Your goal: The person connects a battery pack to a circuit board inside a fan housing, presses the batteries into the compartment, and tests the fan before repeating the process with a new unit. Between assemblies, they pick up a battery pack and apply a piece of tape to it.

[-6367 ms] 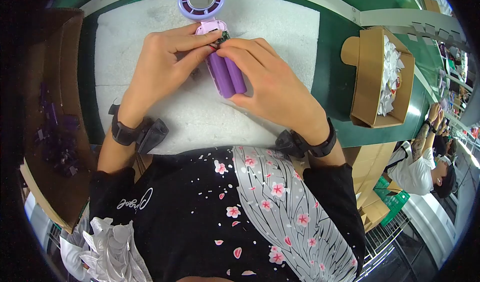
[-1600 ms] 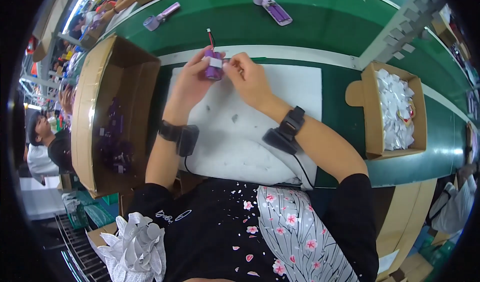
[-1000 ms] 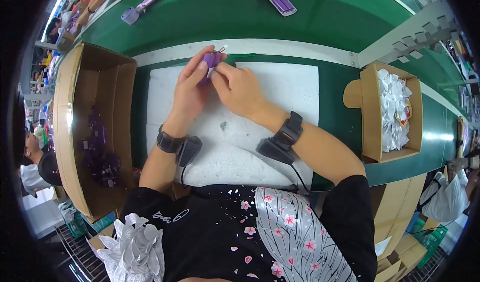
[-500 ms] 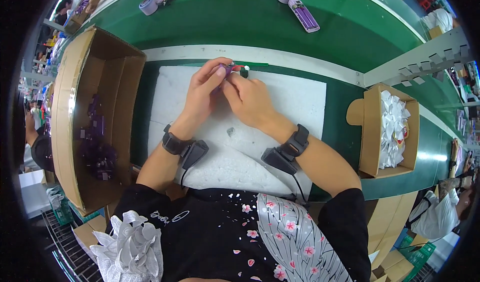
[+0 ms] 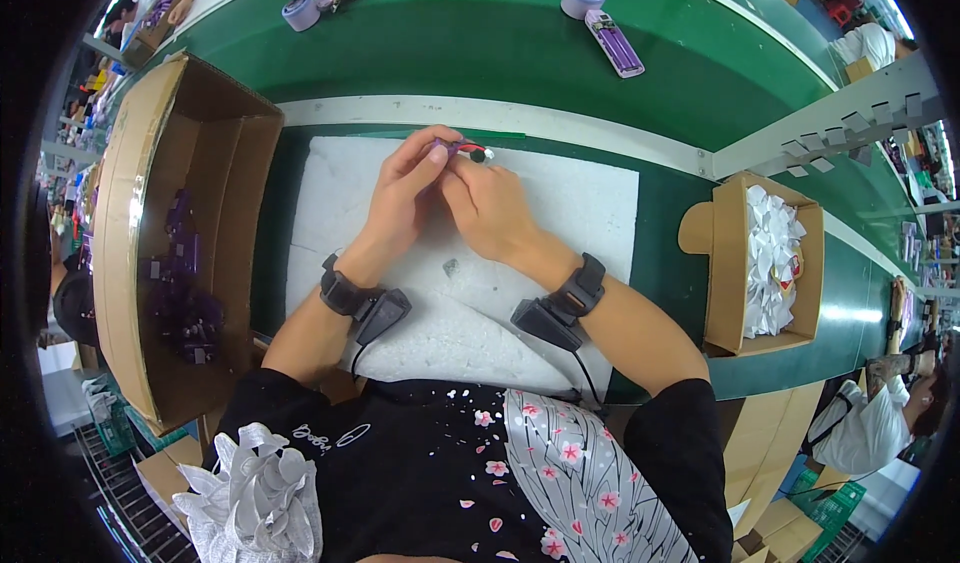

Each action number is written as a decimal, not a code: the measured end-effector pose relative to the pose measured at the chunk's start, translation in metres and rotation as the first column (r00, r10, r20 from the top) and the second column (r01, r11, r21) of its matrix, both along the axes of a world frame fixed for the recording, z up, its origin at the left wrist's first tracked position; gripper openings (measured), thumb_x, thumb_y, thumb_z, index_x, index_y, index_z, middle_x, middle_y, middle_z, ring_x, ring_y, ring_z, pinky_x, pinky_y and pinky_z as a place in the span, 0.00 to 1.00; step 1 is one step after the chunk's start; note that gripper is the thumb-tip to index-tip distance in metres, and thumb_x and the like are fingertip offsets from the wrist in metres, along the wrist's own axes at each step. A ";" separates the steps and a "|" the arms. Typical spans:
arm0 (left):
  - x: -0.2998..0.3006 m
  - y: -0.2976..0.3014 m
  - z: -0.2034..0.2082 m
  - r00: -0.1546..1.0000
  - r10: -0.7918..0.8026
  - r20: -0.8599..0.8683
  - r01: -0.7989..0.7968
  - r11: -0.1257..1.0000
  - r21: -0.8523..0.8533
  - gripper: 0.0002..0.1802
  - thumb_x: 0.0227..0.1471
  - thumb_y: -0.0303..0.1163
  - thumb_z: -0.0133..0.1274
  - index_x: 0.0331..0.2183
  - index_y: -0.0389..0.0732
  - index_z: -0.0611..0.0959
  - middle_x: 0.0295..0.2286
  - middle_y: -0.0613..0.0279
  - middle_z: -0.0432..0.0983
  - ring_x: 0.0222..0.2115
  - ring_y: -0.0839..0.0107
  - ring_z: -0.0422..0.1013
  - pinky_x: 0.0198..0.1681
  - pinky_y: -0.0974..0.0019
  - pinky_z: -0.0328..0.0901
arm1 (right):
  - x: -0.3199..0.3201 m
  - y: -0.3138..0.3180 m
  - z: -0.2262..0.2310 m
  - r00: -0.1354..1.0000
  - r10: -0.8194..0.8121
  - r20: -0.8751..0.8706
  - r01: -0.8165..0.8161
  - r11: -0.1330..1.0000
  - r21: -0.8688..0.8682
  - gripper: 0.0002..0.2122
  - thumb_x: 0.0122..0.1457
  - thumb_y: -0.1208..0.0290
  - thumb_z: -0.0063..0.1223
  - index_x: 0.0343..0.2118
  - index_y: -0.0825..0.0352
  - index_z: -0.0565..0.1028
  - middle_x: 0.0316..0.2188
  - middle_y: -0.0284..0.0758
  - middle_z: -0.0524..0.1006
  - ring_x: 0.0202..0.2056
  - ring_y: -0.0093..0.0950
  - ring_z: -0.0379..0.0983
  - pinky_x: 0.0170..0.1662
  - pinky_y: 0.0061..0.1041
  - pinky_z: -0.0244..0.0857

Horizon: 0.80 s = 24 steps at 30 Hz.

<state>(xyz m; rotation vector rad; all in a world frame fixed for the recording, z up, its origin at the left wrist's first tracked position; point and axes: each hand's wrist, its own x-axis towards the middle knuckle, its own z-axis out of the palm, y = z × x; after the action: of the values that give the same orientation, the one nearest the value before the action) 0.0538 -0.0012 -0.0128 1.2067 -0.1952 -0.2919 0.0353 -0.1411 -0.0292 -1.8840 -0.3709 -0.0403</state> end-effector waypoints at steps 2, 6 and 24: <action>0.000 0.002 0.000 1.000 -0.012 -0.026 0.012 1.000 -0.008 0.12 0.59 0.34 0.49 0.43 0.41 0.78 0.33 0.70 0.73 0.30 0.81 0.66 0.31 0.75 0.63 | 0.000 0.000 0.001 1.000 -0.006 0.005 0.006 1.000 -0.001 0.13 0.63 0.69 0.36 0.30 0.73 0.71 0.20 0.39 0.74 0.22 0.30 0.71 0.27 0.29 0.64; 0.001 0.003 0.002 0.996 -0.030 -0.086 0.027 0.999 -0.041 0.12 0.60 0.34 0.49 0.44 0.42 0.78 0.34 0.68 0.74 0.29 0.80 0.66 0.29 0.73 0.63 | 0.000 0.001 0.004 1.000 0.010 -0.013 -0.010 0.999 0.033 0.13 0.63 0.69 0.35 0.29 0.72 0.71 0.20 0.38 0.74 0.22 0.29 0.70 0.27 0.28 0.63; 0.004 0.005 0.004 0.987 -0.057 -0.153 0.026 0.981 -0.194 0.15 0.60 0.34 0.45 0.47 0.38 0.74 0.42 0.54 0.74 0.43 0.69 0.69 0.49 0.66 0.63 | 0.000 0.000 0.005 0.997 0.028 -0.077 -0.020 0.995 0.098 0.14 0.66 0.65 0.39 0.27 0.69 0.70 0.17 0.31 0.72 0.19 0.21 0.65 0.23 0.22 0.58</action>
<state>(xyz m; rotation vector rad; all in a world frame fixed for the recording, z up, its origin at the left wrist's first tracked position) 0.0579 0.0041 -0.0086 0.9853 -0.1081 -0.3949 0.0353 -0.1415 -0.0244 -1.7788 -0.3325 0.0308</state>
